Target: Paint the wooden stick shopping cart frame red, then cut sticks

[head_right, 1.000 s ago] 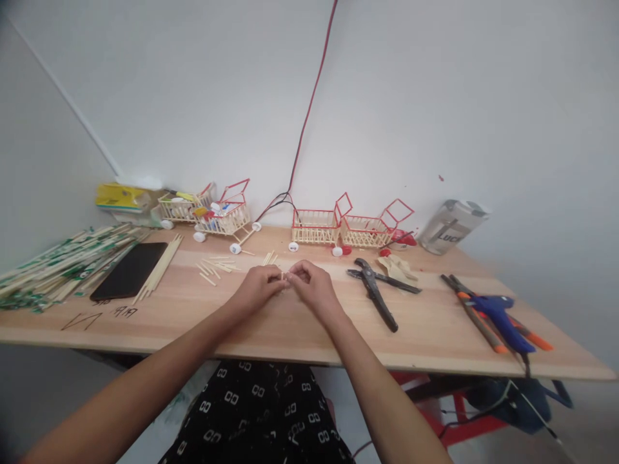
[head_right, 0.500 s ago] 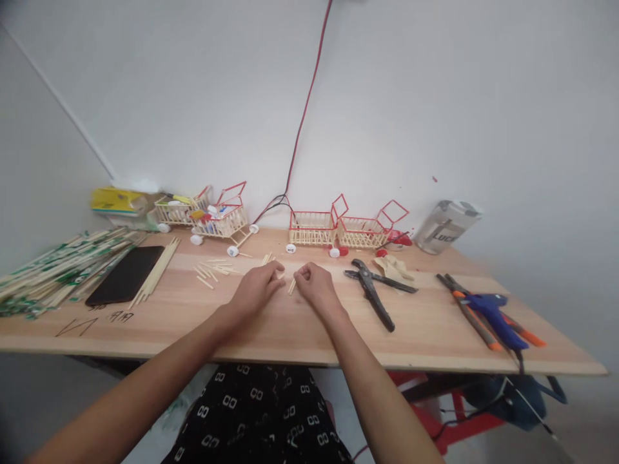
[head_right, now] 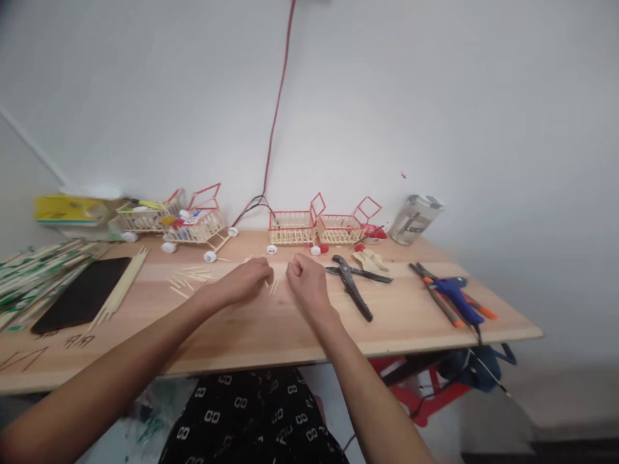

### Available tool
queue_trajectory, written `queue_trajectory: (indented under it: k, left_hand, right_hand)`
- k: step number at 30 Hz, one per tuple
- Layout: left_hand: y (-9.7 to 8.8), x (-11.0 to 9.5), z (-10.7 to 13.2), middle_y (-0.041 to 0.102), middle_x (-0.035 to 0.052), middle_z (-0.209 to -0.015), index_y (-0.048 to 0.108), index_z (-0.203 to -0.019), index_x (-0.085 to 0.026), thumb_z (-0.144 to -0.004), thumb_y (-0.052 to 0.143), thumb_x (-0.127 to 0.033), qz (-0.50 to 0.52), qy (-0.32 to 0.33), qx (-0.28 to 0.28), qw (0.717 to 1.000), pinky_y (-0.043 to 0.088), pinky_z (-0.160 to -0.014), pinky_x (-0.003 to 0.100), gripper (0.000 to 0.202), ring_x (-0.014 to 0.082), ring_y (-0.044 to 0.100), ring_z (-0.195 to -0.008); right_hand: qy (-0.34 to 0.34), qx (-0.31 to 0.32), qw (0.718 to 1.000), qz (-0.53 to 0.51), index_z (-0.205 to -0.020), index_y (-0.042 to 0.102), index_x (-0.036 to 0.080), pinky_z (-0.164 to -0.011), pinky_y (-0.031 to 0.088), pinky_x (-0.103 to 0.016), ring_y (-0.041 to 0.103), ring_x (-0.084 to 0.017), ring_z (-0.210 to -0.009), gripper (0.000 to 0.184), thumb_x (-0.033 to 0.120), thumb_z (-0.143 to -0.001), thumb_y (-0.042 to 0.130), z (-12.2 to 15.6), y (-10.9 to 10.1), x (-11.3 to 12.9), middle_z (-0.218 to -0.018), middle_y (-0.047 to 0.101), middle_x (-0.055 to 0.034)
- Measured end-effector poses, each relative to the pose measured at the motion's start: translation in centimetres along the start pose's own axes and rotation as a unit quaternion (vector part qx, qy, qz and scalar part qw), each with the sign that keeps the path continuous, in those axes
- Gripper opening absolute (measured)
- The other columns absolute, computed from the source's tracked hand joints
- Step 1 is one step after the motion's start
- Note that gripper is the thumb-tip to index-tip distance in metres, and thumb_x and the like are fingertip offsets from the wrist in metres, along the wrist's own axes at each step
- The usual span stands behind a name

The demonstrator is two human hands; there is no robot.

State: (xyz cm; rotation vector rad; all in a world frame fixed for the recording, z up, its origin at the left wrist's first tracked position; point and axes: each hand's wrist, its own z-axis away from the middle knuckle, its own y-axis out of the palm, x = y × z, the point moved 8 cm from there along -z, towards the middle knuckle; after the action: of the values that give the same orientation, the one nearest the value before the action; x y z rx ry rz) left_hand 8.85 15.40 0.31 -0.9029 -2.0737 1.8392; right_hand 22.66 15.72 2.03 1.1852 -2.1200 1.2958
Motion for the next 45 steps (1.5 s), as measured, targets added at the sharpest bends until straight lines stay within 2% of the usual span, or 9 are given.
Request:
queue_trajectory:
  k: [5, 8, 13, 17, 20, 24, 35, 42, 45]
  left_hand:
    - [-1.9, -1.3, -0.3, 0.06, 0.0144, -0.112, 0.067, -0.104, -0.015, -0.085, 0.046, -0.007, -0.007, -0.001, -0.067, 0.998, 0.045, -0.088, 0.039, 0.029, 0.0255, 0.056, -0.102]
    - [-3.0, -4.1, 0.9, 0.062, 0.0129, -0.116, 0.06, -0.119, -0.015, -0.09, 0.045, -0.01, 0.068, 0.049, -0.114, 0.99, 0.044, -0.094, 0.037, 0.033, 0.0229, 0.056, -0.108]
    - [-2.9, -6.7, 2.8, 0.069, 0.0035, -0.081, 0.067, -0.095, -0.016, -0.09, 0.041, -0.009, 0.138, 0.044, -0.092, 0.985, 0.048, -0.072, 0.027, 0.027, 0.0153, 0.063, -0.076]
    - [-3.1, -6.1, 3.9, 0.071, 0.0014, -0.077, 0.068, -0.088, -0.017, -0.092, 0.043, -0.017, 0.122, 0.0, -0.125, 0.985, 0.047, -0.071, 0.025, 0.026, 0.0155, 0.066, -0.074]
    - [-2.3, -5.0, 4.7, 0.073, 0.0011, -0.078, 0.068, -0.081, -0.019, -0.095, 0.045, -0.028, 0.11, -0.051, -0.134, 0.984, 0.045, -0.068, 0.024, 0.029, 0.0166, 0.067, -0.074]
    - [-0.7, -4.4, 5.4, 0.072, 0.0015, -0.074, 0.066, -0.075, -0.019, -0.097, 0.041, -0.036, 0.075, -0.084, -0.122, 0.986, 0.042, -0.064, 0.024, 0.037, 0.0172, 0.066, -0.071]
    - [1.1, -4.7, 5.3, 0.07, 0.0018, -0.073, 0.058, -0.07, -0.019, -0.098, 0.038, -0.033, 0.036, -0.083, -0.057, 0.994, 0.036, -0.063, 0.025, 0.037, 0.017, 0.063, -0.068]
    - [0.7, -4.8, 5.5, 0.067, 0.0013, -0.07, 0.056, -0.068, -0.018, -0.097, 0.04, -0.032, 0.049, -0.081, -0.078, 0.993, 0.036, -0.062, 0.025, 0.037, 0.0168, 0.062, -0.066]
    - [0.0, -5.2, 5.5, 0.063, -0.0003, -0.063, 0.054, -0.063, -0.017, -0.096, 0.042, -0.036, 0.057, -0.062, -0.129, 0.988, 0.035, -0.058, 0.024, 0.04, 0.0142, 0.058, -0.058]
  right_hand:
    - [0.004, 0.036, 0.999, -0.024, -0.073, 0.054, 0.02, -0.055, 0.033, -0.023, 0.045, -0.01, -0.056, 0.006, 0.023, -0.079, 0.055, 2.1, -1.8, 0.6, -0.059, 0.048, 0.0059]
    - [0.011, 0.093, 0.993, -0.069, -0.102, 0.063, 0.02, -0.061, 0.04, -0.023, 0.054, -0.011, -0.064, 0.021, 0.023, -0.084, 0.052, 3.8, -1.7, 1.3, -0.071, 0.06, 0.003]
    - [0.015, 0.154, 0.984, -0.086, -0.108, 0.066, 0.022, -0.066, 0.047, -0.024, 0.064, -0.014, -0.081, 0.025, 0.028, -0.089, 0.052, 5.9, -3.2, 3.3, -0.095, 0.071, -0.003]
    - [0.053, -0.036, 0.997, 0.034, -0.107, 0.067, 0.023, -0.082, 0.05, -0.032, 0.064, -0.02, -0.098, 0.028, 0.039, -0.089, 0.052, 6.0, -13.8, -1.2, -0.112, 0.07, -0.0074]
    - [0.129, -0.174, 0.951, 0.22, -0.11, 0.066, 0.019, -0.085, 0.05, -0.038, 0.064, -0.025, -0.101, 0.037, 0.041, -0.087, 0.05, 6.7, -23.7, -8.5, -0.114, 0.068, -0.0123]
    - [0.301, -0.09, 0.841, 0.441, -0.117, 0.064, 0.009, -0.089, 0.046, -0.042, 0.062, -0.034, -0.109, 0.045, 0.039, -0.087, 0.048, 7.6, -30.2, -18.6, -0.116, 0.067, -0.0218]
    - [0.296, -0.01, 0.839, 0.456, -0.085, 0.067, 0.012, -0.068, 0.045, -0.035, 0.067, -0.029, -0.078, 0.035, 0.043, -0.087, 0.051, 6.3, -29.1, -23.9, -0.08, 0.07, -0.0179]
    - [0.238, -0.115, 0.843, 0.468, -0.099, 0.058, 0.012, -0.071, 0.043, -0.036, 0.061, -0.028, -0.087, 0.038, 0.043, -0.092, 0.036, 7.9, -30.1, -18.6, -0.093, 0.065, -0.0175]
    - [0.203, -0.207, 0.898, 0.331, -0.095, 0.056, 0.02, -0.066, 0.041, -0.033, 0.057, -0.023, -0.072, 0.036, 0.051, -0.09, 0.039, 9.3, -29.8, -14.1, -0.077, 0.06, -0.0063]
